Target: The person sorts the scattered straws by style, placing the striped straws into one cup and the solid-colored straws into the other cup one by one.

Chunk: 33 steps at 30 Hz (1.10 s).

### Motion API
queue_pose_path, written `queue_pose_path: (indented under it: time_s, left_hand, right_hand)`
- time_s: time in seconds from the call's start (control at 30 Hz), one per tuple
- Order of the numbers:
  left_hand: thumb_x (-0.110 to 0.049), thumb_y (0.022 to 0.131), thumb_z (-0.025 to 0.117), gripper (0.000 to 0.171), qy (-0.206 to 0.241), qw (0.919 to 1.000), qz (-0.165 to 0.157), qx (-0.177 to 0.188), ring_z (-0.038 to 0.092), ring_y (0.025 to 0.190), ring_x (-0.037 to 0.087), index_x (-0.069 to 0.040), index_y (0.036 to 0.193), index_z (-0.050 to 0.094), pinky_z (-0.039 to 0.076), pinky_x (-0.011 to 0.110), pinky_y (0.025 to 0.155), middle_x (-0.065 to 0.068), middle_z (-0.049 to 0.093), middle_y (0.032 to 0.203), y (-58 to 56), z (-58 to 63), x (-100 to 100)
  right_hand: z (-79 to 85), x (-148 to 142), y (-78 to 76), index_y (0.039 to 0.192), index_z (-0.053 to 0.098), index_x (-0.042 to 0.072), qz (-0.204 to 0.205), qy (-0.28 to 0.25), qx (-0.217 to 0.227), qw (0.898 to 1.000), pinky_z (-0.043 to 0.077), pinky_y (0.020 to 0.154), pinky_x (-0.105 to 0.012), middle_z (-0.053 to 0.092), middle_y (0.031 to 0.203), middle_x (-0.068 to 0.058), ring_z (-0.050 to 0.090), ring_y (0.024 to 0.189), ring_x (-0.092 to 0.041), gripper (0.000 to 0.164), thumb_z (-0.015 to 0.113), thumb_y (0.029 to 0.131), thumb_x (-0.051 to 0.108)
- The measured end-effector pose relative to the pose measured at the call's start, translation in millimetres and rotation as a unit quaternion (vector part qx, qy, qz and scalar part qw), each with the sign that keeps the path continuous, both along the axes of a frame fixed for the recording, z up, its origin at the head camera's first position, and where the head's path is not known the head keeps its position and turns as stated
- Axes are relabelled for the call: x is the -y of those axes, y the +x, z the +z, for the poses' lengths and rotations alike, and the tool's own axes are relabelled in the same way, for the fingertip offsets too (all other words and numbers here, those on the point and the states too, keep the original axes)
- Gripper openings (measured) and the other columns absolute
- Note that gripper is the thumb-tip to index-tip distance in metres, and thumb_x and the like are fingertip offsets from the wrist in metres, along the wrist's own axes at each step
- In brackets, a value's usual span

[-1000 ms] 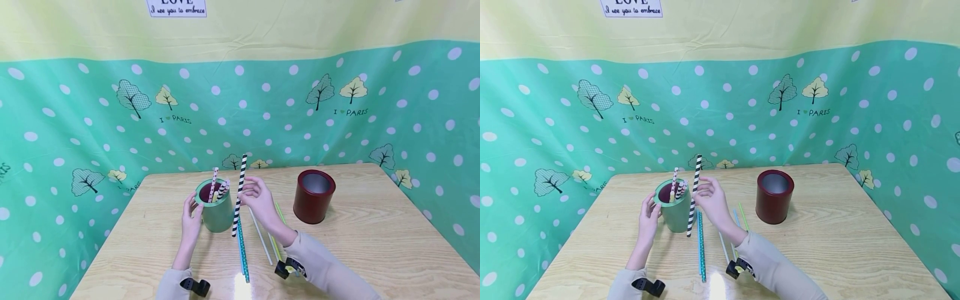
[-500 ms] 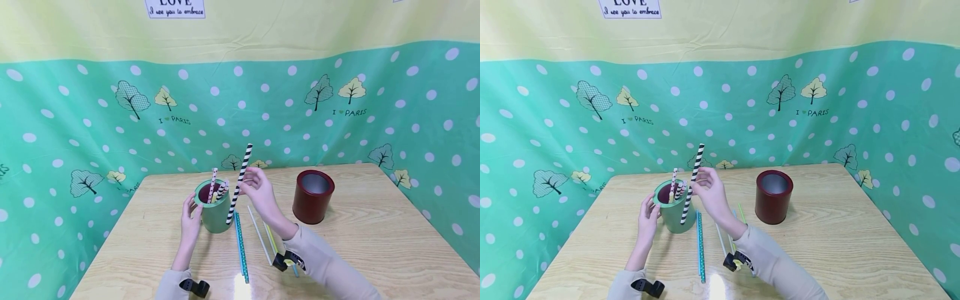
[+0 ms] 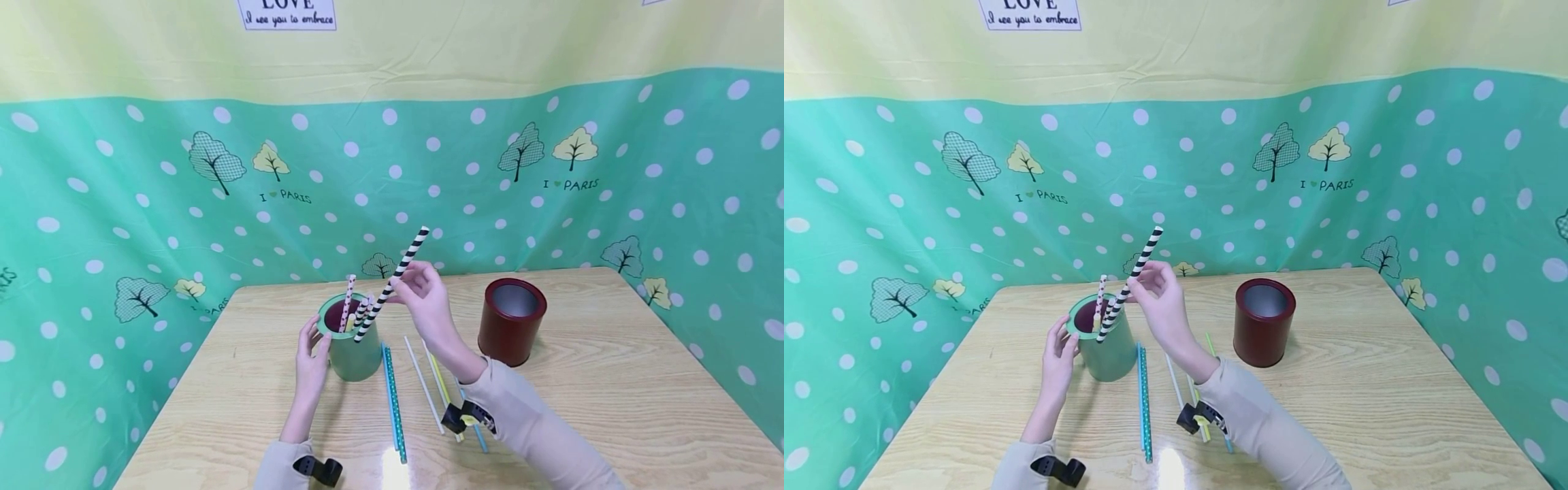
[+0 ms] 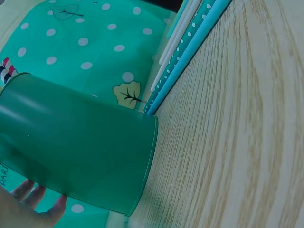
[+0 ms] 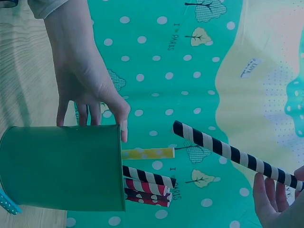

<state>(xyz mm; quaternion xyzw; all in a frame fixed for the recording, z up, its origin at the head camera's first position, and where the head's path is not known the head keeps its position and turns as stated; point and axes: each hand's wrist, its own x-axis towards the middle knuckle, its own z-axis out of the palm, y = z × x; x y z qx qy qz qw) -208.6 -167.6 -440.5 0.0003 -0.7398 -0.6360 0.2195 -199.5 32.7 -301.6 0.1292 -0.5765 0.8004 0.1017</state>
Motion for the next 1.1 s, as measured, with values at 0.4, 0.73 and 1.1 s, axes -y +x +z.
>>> queue_pose_path:
  time_s: [0.4,0.73,1.1]
  left_hand:
    - [-0.006,0.09,0.047,0.041,0.001,1.0,-0.003,0.008,0.042,0.111,0.033,0.0,0.129,0.037,0.038,0.014,0.08,0.024,0.045,0.123,12.0,21.7,-8]
    - [-0.007,0.091,0.046,0.041,0.002,0.9995,-0.008,0.03,0.04,0.114,0.032,-0.001,0.13,0.036,0.037,0.013,0.08,0.024,0.043,0.125,13.9,27.1,-10]
    - [-0.006,0.09,0.047,0.041,0.003,0.9997,-0.004,0.025,0.041,0.113,0.032,-0.001,0.13,0.037,0.037,0.013,0.079,0.023,0.044,0.125,14.0,25.7,-9]
  right_hand:
    - [4.9,1,-2.7,0.093,0.042,0.002,0.002,-0.006,-0.06,0.998,0.051,0.076,-0.035,0.053,0.085,-0.006,0.056,0.08,-0.014,0.021,0.056,0.08,-0.007]
    - [0.2,4,-9.6,0.094,0.048,-0.006,-0.014,0.036,-0.086,0.996,0.05,0.077,-0.03,0.058,0.09,-0.015,0.057,0.082,-0.011,0.022,0.06,0.076,-0.009]
    - [-7.6,13,-19.8,0.098,0.051,-0.005,-0.019,0.085,-0.066,0.994,0.049,0.079,-0.029,0.059,0.094,-0.019,0.057,0.086,-0.018,0.026,0.063,0.075,-0.007]
